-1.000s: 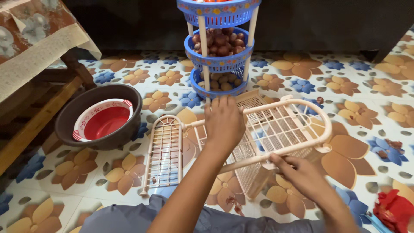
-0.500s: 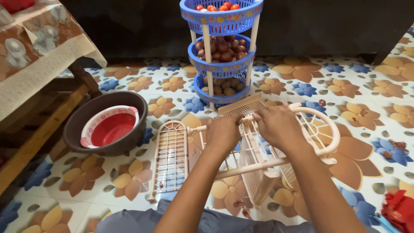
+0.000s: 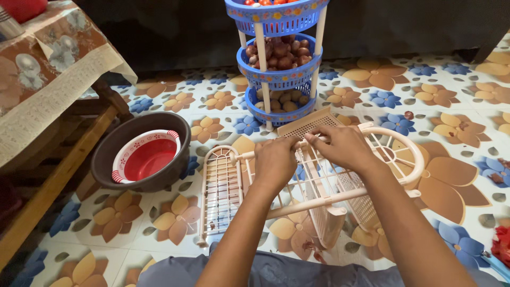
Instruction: The person assembles a beige plastic storage rack by hand, connecting side frames to a base and inserting crossbars. The person wipes the rack with a red cloth during assembly and adjusts the components to secure them.
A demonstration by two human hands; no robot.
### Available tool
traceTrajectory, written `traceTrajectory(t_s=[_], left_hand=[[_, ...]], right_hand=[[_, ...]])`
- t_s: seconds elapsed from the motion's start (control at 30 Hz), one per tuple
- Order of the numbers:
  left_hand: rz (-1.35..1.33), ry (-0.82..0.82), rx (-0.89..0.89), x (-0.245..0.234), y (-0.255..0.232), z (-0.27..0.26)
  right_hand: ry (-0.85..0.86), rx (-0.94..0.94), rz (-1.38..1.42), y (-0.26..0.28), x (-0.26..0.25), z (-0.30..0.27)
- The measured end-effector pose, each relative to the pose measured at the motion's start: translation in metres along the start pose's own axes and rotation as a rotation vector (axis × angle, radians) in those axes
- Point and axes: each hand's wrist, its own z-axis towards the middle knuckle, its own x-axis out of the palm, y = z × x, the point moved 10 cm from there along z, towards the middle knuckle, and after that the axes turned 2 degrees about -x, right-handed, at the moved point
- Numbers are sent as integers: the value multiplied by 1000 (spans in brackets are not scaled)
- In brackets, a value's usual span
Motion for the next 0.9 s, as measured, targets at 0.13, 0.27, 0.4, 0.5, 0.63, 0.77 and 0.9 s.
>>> traceTrajectory(t_s=[0.13, 0.27, 0.4, 0.5, 0.63, 0.77, 0.9], left_hand=[[-16, 0, 13, -2, -2, 1], [-35, 46, 14, 1, -3, 5], [-61, 19, 9, -2, -5, 4], [-81, -20, 18, -5, -6, 2], [-78, 22, 8, 6, -1, 3], [-36, 85, 0, 18, 1, 8], [3, 141, -24, 26, -1, 12]], right_hand=[[35, 16, 60, -9, 3, 3], [165, 130, 108, -24, 12, 4], [270, 153, 113, -25, 17, 7], [249, 160, 80, -23, 14, 8], [218, 196, -26, -25, 13, 7], [264, 225, -65, -27, 12, 10], [287, 236, -87, -32, 9, 8]])
